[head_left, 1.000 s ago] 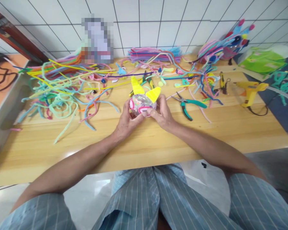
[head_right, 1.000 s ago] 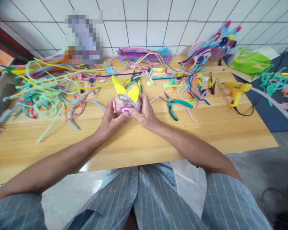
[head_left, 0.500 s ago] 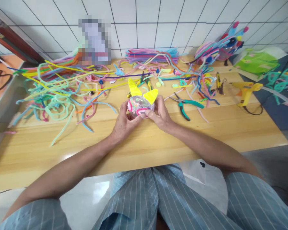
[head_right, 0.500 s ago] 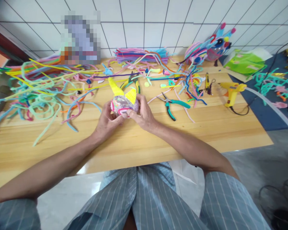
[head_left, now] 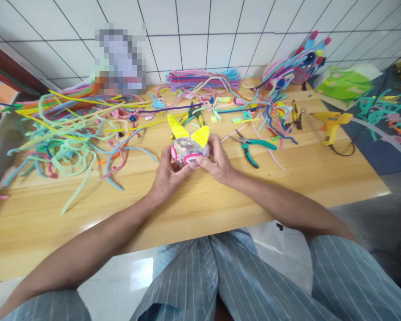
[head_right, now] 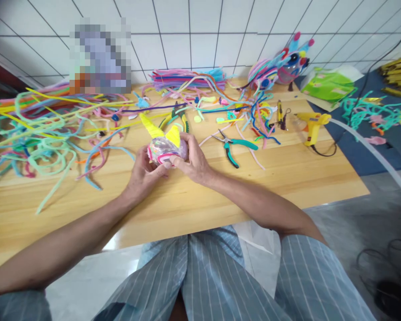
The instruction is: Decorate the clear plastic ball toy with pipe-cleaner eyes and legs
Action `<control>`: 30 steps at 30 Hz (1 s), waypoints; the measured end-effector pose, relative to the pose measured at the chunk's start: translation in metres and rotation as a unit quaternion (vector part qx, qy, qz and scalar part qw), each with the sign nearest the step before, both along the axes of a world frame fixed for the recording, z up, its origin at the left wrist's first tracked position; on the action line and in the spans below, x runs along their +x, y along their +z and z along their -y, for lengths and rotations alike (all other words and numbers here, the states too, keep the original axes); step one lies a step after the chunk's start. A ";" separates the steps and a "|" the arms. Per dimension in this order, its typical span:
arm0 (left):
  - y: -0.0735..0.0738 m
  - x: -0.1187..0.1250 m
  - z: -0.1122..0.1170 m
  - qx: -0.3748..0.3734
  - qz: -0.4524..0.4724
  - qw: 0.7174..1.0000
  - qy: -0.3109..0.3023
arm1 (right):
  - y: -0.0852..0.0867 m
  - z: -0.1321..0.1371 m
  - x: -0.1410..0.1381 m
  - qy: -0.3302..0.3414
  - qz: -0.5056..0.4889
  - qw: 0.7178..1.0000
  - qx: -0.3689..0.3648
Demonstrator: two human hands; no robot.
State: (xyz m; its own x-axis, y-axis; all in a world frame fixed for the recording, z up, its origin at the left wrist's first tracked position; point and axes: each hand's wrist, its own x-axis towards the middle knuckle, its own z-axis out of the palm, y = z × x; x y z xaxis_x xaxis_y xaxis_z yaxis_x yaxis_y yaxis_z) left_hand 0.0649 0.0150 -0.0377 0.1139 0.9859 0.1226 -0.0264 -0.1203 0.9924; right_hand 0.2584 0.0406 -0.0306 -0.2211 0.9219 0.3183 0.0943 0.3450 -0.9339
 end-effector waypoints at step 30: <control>0.000 0.004 0.000 -0.002 0.007 1.000 0.006 | -0.001 -0.001 0.001 0.003 -0.005 1.000 -0.007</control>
